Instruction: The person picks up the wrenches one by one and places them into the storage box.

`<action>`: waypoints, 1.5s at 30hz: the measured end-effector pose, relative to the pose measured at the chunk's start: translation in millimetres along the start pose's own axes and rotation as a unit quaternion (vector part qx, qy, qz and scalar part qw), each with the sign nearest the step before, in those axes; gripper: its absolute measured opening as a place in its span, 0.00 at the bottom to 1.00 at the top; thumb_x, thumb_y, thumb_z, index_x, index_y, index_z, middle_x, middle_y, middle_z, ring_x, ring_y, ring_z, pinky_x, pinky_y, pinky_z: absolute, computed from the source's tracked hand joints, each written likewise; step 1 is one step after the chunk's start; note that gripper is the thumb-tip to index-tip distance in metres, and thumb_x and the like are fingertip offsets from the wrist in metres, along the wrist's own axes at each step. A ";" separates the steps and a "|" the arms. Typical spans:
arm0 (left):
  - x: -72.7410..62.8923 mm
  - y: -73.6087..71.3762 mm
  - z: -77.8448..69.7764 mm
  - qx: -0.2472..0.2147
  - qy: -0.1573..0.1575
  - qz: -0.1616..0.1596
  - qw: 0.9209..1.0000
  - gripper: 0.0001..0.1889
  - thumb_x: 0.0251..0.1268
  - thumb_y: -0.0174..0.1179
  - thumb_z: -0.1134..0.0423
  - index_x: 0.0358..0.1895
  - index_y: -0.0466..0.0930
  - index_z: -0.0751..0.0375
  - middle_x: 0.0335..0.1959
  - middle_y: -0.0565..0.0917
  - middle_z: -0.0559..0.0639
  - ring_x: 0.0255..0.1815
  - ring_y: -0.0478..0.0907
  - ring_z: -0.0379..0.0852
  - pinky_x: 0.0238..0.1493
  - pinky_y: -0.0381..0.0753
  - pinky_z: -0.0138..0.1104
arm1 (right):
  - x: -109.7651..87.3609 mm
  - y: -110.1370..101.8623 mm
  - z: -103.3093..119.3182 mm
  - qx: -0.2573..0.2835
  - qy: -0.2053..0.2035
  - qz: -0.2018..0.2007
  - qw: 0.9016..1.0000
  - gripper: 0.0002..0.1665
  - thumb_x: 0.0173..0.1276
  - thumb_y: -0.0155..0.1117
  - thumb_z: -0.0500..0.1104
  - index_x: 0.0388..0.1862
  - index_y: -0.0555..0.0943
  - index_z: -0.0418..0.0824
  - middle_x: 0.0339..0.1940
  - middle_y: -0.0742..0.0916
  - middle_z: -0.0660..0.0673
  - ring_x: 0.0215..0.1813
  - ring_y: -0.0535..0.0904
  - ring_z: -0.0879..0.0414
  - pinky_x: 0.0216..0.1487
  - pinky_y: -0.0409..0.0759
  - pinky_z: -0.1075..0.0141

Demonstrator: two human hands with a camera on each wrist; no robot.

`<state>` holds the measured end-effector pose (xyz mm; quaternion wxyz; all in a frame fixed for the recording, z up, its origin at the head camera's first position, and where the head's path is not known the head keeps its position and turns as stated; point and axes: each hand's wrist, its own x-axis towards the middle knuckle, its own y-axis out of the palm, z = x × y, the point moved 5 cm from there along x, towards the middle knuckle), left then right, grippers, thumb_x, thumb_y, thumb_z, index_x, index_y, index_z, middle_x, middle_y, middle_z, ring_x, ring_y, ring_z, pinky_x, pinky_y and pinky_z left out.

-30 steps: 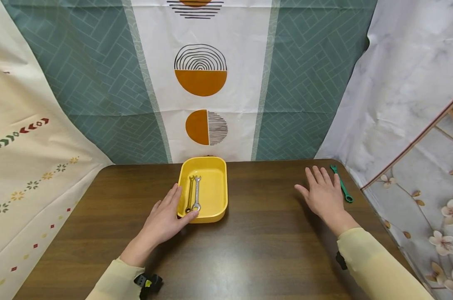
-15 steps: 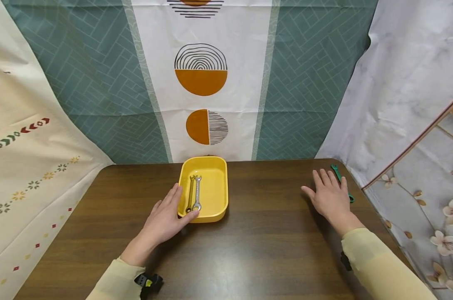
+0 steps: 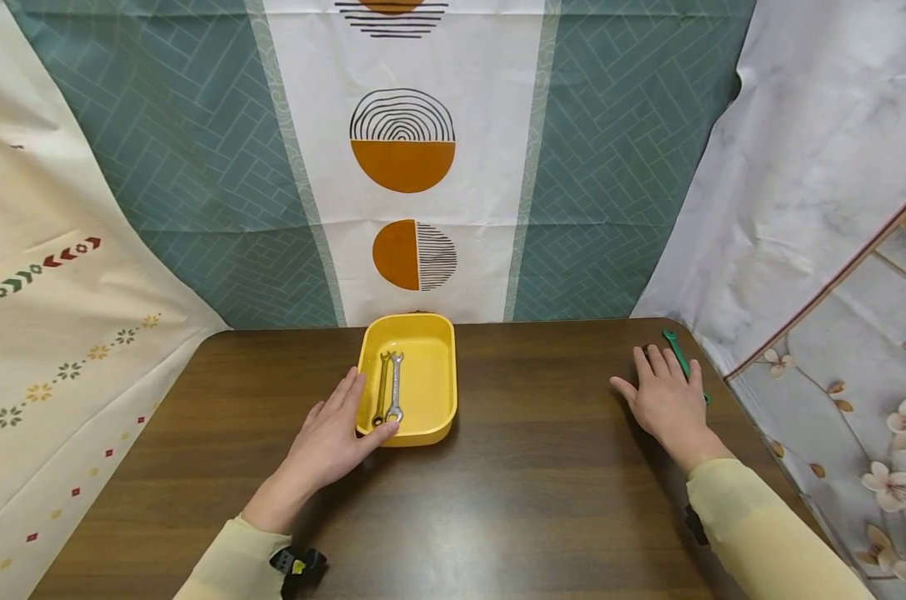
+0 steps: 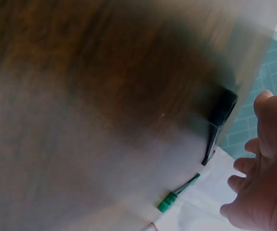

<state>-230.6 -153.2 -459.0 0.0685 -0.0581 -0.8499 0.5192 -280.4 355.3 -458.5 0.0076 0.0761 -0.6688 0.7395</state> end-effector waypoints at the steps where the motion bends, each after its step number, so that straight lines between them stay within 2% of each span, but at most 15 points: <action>1: 0.0 -0.1 -0.1 0.000 0.000 0.000 1.000 0.61 0.72 0.61 0.23 0.92 0.48 0.62 0.93 0.47 0.57 0.91 0.49 0.59 0.83 0.52 0.70 | 0.0 0.6 -0.6 -0.003 0.000 0.001 1.000 0.50 0.90 0.46 0.67 0.86 0.61 0.26 0.84 0.65 0.22 0.85 0.56 0.24 0.80 0.40 0.22; 9: -0.5 -1.0 -0.6 0.000 0.004 -0.001 1.000 0.63 0.70 0.56 0.18 0.92 0.48 0.62 0.93 0.48 0.59 0.91 0.50 0.60 0.82 0.53 0.70 | -1.2 4.8 -8.5 -0.017 0.009 0.033 0.999 0.51 0.91 0.42 0.68 0.86 0.61 0.24 0.84 0.64 0.20 0.85 0.56 0.23 0.79 0.43 0.20; 15: -1.5 -2.9 -1.8 0.004 0.009 -0.008 1.000 0.62 0.71 0.57 0.20 0.91 0.49 0.64 0.92 0.50 0.59 0.91 0.51 0.60 0.82 0.54 0.70 | -1.5 6.7 -12.9 -0.022 0.022 0.059 0.998 0.53 0.91 0.39 0.70 0.85 0.61 0.23 0.85 0.62 0.19 0.85 0.55 0.22 0.79 0.41 0.21; 23: -2.1 -2.7 -2.1 0.002 0.007 -0.005 1.000 0.62 0.71 0.57 0.20 0.91 0.48 0.63 0.93 0.48 0.58 0.91 0.51 0.60 0.82 0.54 0.69 | -4.2 10.1 -18.3 -0.032 0.024 0.073 0.997 0.55 0.90 0.37 0.71 0.85 0.61 0.22 0.84 0.62 0.18 0.84 0.55 0.21 0.78 0.42 0.20; 35: -1.0 -3.8 -2.6 0.000 0.003 0.002 1.000 0.62 0.71 0.58 0.21 0.91 0.48 0.64 0.93 0.47 0.58 0.91 0.50 0.60 0.83 0.53 0.69 | -5.9 9.2 -19.9 -0.049 0.021 0.053 0.997 0.53 0.91 0.41 0.69 0.80 0.65 0.19 0.80 0.67 0.18 0.81 0.59 0.20 0.76 0.48 0.20; 45: -0.6 -2.7 -1.1 0.002 0.005 0.002 1.000 0.62 0.71 0.58 0.20 0.91 0.48 0.64 0.93 0.47 0.58 0.91 0.50 0.60 0.83 0.53 0.69 | -6.3 11.6 -20.0 -0.051 0.028 0.057 0.997 0.53 0.91 0.41 0.69 0.78 0.67 0.17 0.80 0.67 0.17 0.81 0.59 0.19 0.76 0.48 0.20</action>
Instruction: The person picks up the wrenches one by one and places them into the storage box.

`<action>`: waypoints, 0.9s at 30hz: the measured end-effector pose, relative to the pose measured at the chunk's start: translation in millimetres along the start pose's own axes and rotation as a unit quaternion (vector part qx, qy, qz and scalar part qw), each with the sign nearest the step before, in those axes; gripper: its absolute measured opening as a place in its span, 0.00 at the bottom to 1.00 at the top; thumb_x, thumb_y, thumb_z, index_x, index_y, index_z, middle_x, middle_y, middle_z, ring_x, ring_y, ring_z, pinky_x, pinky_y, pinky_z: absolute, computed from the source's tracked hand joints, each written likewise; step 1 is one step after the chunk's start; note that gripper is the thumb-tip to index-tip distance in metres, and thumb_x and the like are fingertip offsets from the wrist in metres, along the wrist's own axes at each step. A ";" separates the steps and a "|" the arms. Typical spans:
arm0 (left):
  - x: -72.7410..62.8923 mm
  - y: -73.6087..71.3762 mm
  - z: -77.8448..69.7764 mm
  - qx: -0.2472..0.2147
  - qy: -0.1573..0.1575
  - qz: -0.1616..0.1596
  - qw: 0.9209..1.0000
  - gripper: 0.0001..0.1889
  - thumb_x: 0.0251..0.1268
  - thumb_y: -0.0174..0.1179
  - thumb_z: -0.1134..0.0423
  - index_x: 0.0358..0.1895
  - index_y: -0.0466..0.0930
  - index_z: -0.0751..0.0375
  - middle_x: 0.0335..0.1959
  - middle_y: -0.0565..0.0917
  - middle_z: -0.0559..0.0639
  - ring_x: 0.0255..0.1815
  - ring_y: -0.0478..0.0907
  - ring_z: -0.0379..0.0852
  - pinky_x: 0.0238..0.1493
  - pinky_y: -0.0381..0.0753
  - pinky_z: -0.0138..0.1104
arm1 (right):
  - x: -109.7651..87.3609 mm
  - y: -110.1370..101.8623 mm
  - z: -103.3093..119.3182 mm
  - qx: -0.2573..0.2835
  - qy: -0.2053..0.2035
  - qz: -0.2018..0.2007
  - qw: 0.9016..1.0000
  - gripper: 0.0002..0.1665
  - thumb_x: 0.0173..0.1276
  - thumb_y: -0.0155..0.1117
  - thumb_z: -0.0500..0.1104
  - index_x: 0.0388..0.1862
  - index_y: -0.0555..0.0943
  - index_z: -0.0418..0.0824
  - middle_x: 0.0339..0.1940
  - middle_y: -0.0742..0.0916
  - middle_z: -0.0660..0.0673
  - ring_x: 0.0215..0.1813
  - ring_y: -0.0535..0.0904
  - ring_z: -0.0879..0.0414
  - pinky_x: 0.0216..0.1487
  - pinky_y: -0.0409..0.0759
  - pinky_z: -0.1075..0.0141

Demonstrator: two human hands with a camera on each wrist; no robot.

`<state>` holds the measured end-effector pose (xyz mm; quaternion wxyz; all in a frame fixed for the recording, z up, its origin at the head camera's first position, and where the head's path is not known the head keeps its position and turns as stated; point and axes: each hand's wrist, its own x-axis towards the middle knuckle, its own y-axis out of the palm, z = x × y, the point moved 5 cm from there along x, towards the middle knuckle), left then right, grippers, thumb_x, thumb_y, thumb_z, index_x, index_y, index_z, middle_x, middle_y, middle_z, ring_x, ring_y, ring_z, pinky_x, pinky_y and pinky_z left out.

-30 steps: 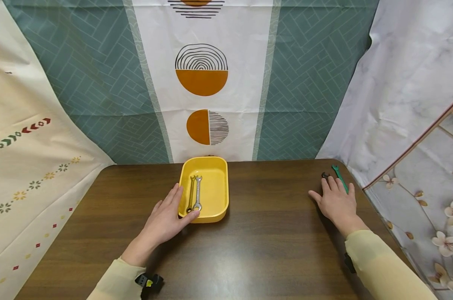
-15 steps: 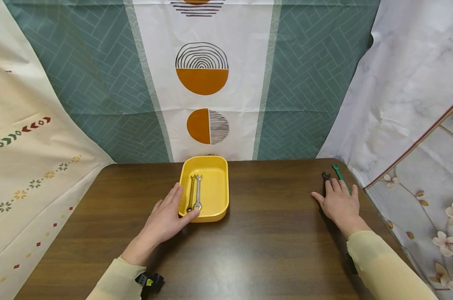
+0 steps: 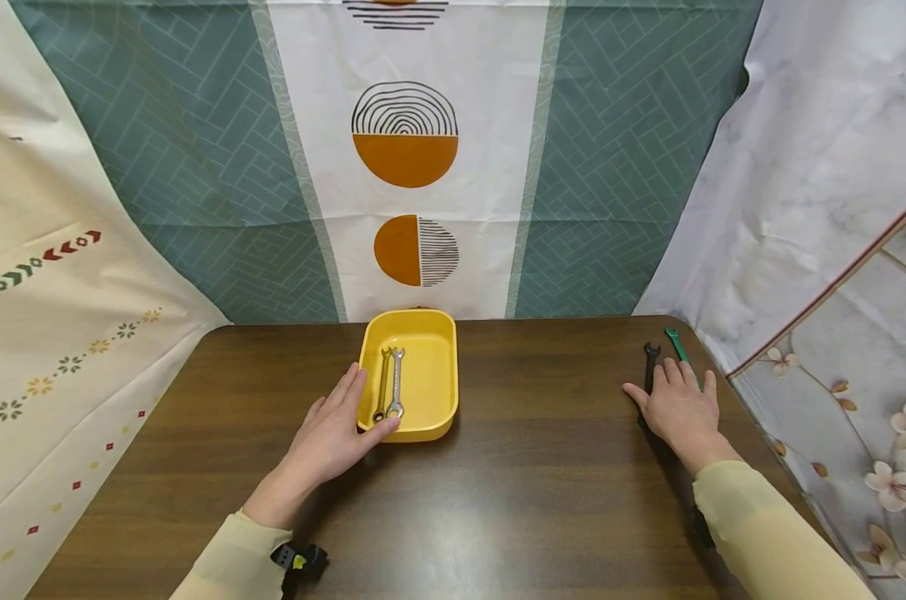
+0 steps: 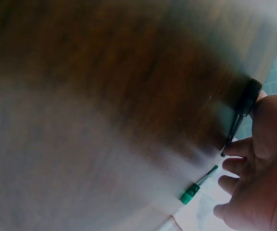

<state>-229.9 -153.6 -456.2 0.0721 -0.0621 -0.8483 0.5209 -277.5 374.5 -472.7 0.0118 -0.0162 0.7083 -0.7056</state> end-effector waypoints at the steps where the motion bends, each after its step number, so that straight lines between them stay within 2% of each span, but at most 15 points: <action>1: 0.1 0.0 0.1 0.001 0.000 0.000 1.000 0.63 0.71 0.58 0.20 0.91 0.48 0.64 0.93 0.47 0.58 0.91 0.50 0.60 0.83 0.53 0.69 | 0.0 -0.1 0.2 -0.001 0.000 -0.001 1.000 0.53 0.91 0.40 0.69 0.78 0.67 0.17 0.80 0.67 0.17 0.81 0.59 0.20 0.77 0.49 0.20; 8: 0.1 -0.7 0.2 -0.001 -0.001 0.000 1.000 0.62 0.72 0.59 0.21 0.91 0.47 0.63 0.93 0.47 0.58 0.91 0.50 0.61 0.83 0.53 0.69 | 1.5 -1.1 1.1 0.004 -0.009 -0.005 1.000 0.51 0.91 0.42 0.68 0.78 0.69 0.19 0.80 0.68 0.18 0.81 0.59 0.20 0.77 0.48 0.20; 20: 0.4 -0.3 -0.5 -0.003 -0.004 0.003 1.000 0.63 0.71 0.57 0.19 0.92 0.47 0.62 0.93 0.47 0.57 0.91 0.50 0.60 0.83 0.52 0.69 | 4.1 0.5 1.8 0.021 -0.017 0.011 1.000 0.49 0.91 0.41 0.68 0.83 0.67 0.26 0.83 0.63 0.19 0.84 0.55 0.21 0.78 0.43 0.20; 27: 0.3 0.0 -0.4 0.000 0.000 0.003 1.000 0.63 0.71 0.56 0.19 0.91 0.47 0.63 0.93 0.47 0.57 0.91 0.50 0.60 0.83 0.53 0.69 | 1.5 -2.1 5.9 0.030 -0.029 -0.002 0.999 0.40 0.92 0.46 0.63 0.83 0.71 0.33 0.83 0.63 0.19 0.84 0.55 0.21 0.79 0.43 0.21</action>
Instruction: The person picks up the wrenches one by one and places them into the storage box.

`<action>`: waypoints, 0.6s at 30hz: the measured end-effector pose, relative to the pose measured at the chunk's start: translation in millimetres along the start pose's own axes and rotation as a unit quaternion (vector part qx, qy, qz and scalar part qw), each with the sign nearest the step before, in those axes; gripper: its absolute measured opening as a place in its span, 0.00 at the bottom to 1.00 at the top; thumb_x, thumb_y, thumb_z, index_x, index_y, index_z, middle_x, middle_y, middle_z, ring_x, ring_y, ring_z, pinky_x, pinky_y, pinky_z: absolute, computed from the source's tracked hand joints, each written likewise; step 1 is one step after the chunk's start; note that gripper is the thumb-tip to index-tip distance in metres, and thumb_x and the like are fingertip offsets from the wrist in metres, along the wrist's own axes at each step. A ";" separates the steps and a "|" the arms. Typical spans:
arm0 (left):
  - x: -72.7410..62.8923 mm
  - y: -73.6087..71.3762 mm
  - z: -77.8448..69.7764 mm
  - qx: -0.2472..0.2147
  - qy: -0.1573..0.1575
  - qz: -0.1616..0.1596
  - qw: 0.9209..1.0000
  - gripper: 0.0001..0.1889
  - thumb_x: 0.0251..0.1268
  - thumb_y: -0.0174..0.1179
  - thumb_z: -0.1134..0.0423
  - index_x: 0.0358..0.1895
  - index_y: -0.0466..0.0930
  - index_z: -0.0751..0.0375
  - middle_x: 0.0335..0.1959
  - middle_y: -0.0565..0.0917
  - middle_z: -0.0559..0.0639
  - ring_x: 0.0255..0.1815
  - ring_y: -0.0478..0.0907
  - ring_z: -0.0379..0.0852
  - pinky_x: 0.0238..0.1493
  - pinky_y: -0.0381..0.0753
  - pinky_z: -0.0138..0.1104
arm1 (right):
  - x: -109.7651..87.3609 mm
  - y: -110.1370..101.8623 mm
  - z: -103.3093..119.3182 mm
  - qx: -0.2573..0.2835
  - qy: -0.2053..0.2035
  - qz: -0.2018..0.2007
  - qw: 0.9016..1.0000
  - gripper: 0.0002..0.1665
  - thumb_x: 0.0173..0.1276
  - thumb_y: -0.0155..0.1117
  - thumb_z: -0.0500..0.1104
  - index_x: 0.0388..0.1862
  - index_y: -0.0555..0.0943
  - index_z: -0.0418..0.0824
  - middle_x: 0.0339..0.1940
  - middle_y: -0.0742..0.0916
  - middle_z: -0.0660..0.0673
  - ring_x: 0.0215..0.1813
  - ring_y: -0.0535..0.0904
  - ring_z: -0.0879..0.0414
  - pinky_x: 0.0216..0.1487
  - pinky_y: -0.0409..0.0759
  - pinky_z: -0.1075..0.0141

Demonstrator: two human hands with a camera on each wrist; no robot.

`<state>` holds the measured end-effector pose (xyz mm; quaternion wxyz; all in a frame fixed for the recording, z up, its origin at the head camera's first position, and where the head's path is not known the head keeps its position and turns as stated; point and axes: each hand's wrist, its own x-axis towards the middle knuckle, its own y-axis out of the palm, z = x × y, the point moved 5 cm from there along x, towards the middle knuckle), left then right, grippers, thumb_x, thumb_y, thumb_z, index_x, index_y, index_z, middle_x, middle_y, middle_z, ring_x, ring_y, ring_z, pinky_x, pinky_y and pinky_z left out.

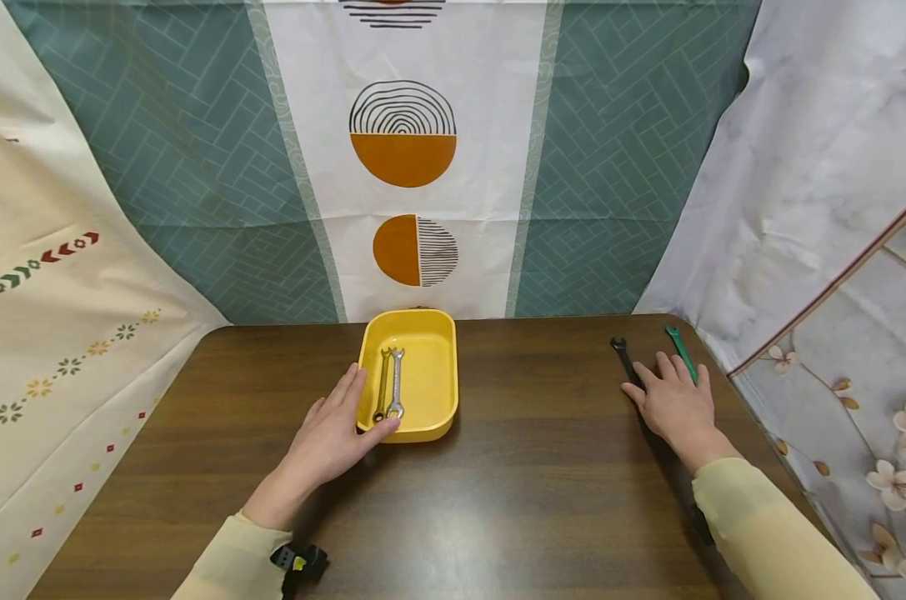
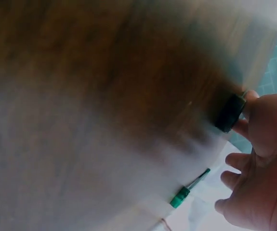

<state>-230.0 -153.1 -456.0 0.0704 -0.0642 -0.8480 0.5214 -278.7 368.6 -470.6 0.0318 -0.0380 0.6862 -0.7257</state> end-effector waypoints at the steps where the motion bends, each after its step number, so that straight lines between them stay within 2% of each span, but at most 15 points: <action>1: 0.0 0.0 0.1 0.000 0.000 0.000 1.000 0.63 0.71 0.56 0.19 0.91 0.47 0.63 0.93 0.46 0.57 0.91 0.50 0.60 0.83 0.53 0.69 | -0.2 -0.8 1.0 -0.002 -0.004 -0.003 1.000 0.39 0.92 0.48 0.61 0.83 0.71 0.33 0.83 0.63 0.19 0.83 0.55 0.20 0.79 0.44 0.21; 9: 0.1 -0.2 -0.1 0.000 -0.002 -0.004 1.000 0.63 0.71 0.56 0.19 0.91 0.49 0.63 0.93 0.48 0.58 0.91 0.51 0.60 0.83 0.53 0.69 | -0.3 -7.7 7.8 -0.025 -0.024 -0.017 0.999 0.31 0.89 0.57 0.50 0.80 0.75 0.34 0.82 0.65 0.20 0.82 0.58 0.20 0.78 0.48 0.21; 18: 0.3 0.0 0.4 -0.002 -0.002 -0.002 1.000 0.63 0.71 0.56 0.19 0.91 0.49 0.63 0.93 0.48 0.58 0.91 0.50 0.59 0.83 0.52 0.69 | 1.2 -13.9 11.2 -0.019 -0.030 -0.032 0.999 0.26 0.83 0.65 0.44 0.75 0.81 0.34 0.80 0.69 0.20 0.82 0.59 0.20 0.78 0.49 0.21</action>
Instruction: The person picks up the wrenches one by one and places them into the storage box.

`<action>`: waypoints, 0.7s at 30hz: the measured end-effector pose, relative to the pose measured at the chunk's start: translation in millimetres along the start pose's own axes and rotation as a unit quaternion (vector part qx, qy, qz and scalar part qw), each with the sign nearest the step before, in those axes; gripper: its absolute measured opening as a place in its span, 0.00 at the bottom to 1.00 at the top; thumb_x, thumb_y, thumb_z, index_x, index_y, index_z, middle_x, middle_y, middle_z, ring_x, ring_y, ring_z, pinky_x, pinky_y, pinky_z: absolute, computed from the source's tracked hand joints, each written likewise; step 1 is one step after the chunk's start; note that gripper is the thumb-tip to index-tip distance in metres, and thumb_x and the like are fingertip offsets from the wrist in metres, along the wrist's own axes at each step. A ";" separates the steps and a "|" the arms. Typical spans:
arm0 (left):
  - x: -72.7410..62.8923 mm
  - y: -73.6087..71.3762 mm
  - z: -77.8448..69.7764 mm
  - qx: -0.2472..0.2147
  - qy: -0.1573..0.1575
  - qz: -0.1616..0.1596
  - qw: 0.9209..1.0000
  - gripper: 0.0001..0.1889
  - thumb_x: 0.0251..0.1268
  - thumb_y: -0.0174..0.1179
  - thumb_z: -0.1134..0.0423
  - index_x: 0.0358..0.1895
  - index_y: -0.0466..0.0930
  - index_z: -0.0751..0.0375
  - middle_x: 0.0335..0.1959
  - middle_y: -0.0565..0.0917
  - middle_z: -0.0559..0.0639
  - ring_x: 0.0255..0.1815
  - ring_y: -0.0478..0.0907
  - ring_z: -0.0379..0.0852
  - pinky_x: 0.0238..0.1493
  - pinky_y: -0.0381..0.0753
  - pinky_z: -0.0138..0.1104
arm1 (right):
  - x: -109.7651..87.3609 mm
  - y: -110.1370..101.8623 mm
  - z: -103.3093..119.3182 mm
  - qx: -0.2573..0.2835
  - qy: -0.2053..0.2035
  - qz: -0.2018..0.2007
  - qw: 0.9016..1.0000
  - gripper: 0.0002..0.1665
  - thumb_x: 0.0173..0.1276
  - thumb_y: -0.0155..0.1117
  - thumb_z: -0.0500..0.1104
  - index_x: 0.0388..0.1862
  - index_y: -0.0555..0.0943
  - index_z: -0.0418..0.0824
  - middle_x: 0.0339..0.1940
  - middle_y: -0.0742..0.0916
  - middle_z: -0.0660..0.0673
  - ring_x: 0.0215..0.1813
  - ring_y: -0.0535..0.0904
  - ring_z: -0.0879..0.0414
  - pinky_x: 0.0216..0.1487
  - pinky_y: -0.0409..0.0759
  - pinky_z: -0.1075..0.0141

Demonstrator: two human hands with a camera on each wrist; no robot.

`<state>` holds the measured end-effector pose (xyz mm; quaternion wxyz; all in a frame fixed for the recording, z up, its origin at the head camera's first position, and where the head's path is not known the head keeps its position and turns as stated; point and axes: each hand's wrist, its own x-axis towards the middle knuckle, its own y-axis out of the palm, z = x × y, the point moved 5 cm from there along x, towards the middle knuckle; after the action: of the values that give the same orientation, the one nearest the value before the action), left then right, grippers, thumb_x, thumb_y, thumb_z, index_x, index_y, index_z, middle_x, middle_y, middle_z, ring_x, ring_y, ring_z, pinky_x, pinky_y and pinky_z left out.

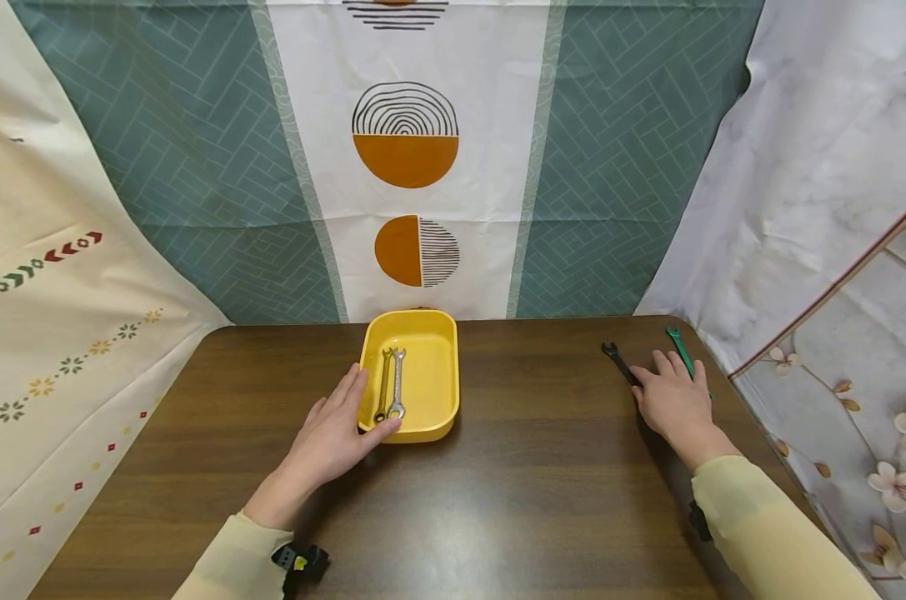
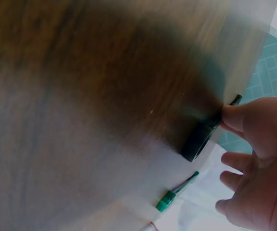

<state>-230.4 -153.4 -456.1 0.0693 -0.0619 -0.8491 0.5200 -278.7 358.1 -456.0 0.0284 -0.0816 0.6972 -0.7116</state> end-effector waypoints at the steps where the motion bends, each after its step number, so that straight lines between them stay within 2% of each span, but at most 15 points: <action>1: 0.0 0.2 0.0 0.001 0.000 0.000 1.000 0.63 0.71 0.56 0.19 0.91 0.49 0.63 0.93 0.48 0.58 0.91 0.50 0.59 0.83 0.52 0.69 | 0.1 -0.3 0.2 0.001 -0.001 -0.004 1.000 0.26 0.82 0.65 0.43 0.73 0.81 0.33 0.80 0.70 0.20 0.82 0.60 0.21 0.78 0.49 0.21; 7: -0.1 0.3 0.3 0.003 0.002 -0.003 1.000 0.63 0.71 0.56 0.19 0.91 0.49 0.63 0.93 0.49 0.58 0.91 0.51 0.60 0.82 0.53 0.69 | 1.4 -0.6 2.1 0.003 -0.013 -0.030 0.999 0.24 0.77 0.70 0.37 0.68 0.83 0.29 0.77 0.74 0.20 0.80 0.63 0.22 0.77 0.52 0.21; 10: -0.2 0.4 0.4 0.003 0.003 -0.003 1.000 0.63 0.71 0.56 0.18 0.91 0.49 0.63 0.93 0.48 0.58 0.91 0.51 0.60 0.82 0.53 0.69 | 2.6 -1.1 3.5 0.006 -0.016 -0.038 0.999 0.23 0.74 0.68 0.35 0.65 0.83 0.26 0.75 0.75 0.20 0.80 0.64 0.22 0.77 0.52 0.21; 15: -0.2 0.6 0.5 0.003 0.003 -0.004 1.000 0.63 0.70 0.56 0.18 0.91 0.49 0.63 0.93 0.49 0.58 0.91 0.50 0.60 0.82 0.54 0.70 | 7.7 0.2 4.6 0.018 -0.011 -0.028 0.999 0.23 0.72 0.61 0.31 0.63 0.81 0.21 0.76 0.74 0.18 0.81 0.61 0.21 0.78 0.50 0.21; 21: -0.3 0.3 0.7 0.001 0.004 -0.004 1.000 0.63 0.71 0.56 0.19 0.91 0.49 0.63 0.93 0.49 0.58 0.91 0.50 0.60 0.82 0.54 0.70 | 10.7 0.8 6.7 0.029 -0.005 -0.022 0.999 0.22 0.70 0.62 0.32 0.59 0.82 0.20 0.75 0.73 0.18 0.81 0.59 0.21 0.78 0.50 0.22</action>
<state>-230.2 -153.9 -456.7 0.0747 -0.0599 -0.8486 0.5203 -288.3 349.8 -455.9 0.0192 -0.0996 0.6739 -0.7319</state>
